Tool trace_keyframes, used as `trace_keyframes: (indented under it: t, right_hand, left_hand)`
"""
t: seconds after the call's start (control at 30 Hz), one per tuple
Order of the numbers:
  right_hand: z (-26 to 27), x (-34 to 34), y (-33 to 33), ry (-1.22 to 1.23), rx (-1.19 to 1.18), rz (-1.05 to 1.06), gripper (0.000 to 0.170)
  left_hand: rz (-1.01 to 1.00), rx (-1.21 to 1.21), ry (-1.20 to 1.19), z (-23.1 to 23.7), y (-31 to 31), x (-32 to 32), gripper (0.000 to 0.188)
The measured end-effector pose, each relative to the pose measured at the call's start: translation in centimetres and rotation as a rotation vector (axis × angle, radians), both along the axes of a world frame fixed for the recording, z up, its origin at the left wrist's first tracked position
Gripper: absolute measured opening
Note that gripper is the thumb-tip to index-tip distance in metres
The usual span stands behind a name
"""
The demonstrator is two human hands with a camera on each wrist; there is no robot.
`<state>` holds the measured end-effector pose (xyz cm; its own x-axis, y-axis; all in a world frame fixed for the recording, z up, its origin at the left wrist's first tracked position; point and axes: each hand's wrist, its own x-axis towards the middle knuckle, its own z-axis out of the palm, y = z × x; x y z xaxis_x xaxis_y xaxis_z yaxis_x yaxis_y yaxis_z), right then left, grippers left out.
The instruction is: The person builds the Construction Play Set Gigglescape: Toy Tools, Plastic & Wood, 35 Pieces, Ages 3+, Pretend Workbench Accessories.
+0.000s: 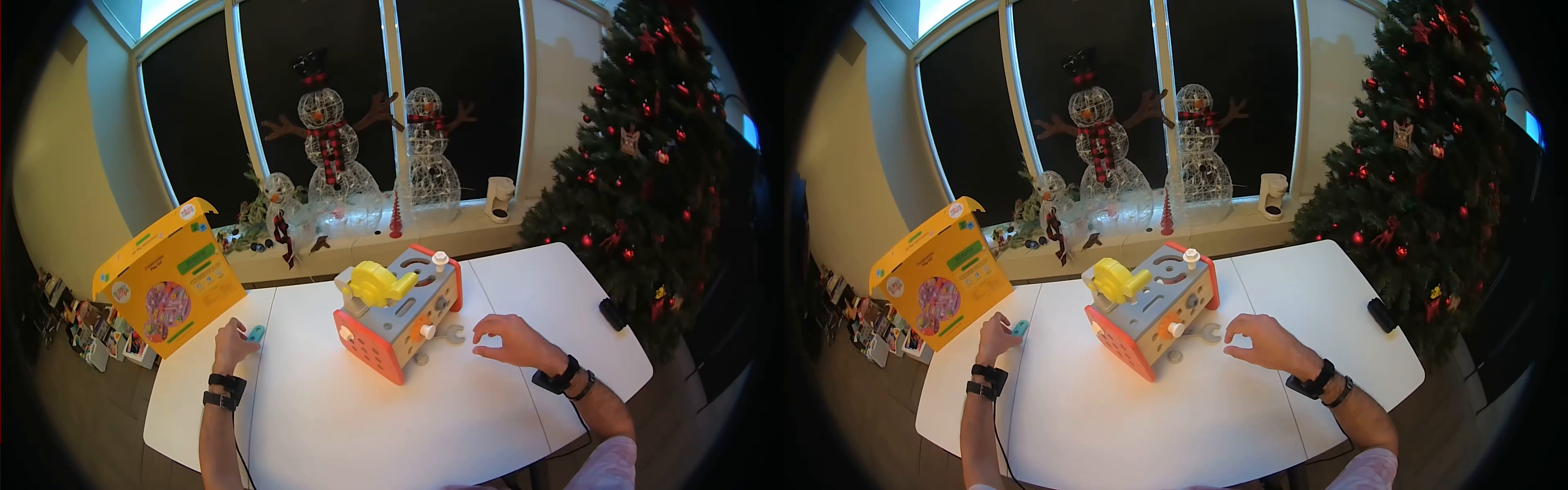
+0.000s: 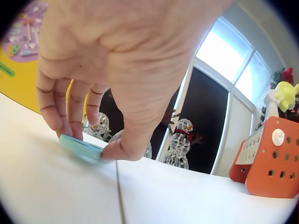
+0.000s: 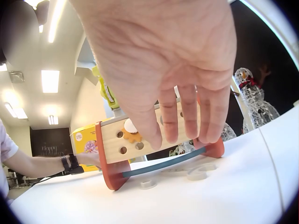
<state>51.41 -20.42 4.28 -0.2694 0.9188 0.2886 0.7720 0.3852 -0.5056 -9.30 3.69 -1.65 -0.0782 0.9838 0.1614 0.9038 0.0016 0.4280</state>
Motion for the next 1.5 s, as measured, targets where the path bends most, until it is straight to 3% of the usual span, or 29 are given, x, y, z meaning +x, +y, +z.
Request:
trace_keyframes:
  t: [0.13, 0.2, 0.37, 0.53, 1.0, 1.2, 1.5]
  right_hand:
    - [1.4, -0.9, -0.3, -0.019, -0.009, 0.003, 0.022]
    - [2.3, -1.6, -0.3, -0.020, -0.047, 0.006, 0.020]
    - [3.6, -3.7, -0.7, 0.026, 0.008, 0.071, 0.019]
    - [4.3, -5.1, -0.5, 0.025, 0.050, 0.105, 0.018]
    - [5.1, -8.9, 2.5, 0.055, 0.225, 0.194, 0.025]
    - [3.6, -9.4, 4.0, -0.063, 0.249, 0.272, 0.045]
    - [4.1, -9.2, 3.7, -0.054, 0.217, 0.236, 0.043]
  left_hand:
    - [-0.173, 0.060, -0.065, 3.3, -2.3, 3.7, 0.046]
    - [-0.407, 0.082, -0.346, 6.4, -4.7, 7.2, 0.037]
    - [-0.669, 0.217, -0.321, 13.0, -11.9, 15.3, 0.027]
    - [-0.866, 0.384, -0.230, 13.6, -13.9, 20.1, 0.026]
    - [-0.889, 0.255, -0.272, 11.8, -13.1, 23.1, 0.037]
    - [-0.868, 0.384, -0.263, 11.4, -13.1, 21.8, 0.033]
    - [-0.914, 0.425, -0.268, 10.7, -12.7, 21.5, 0.019]
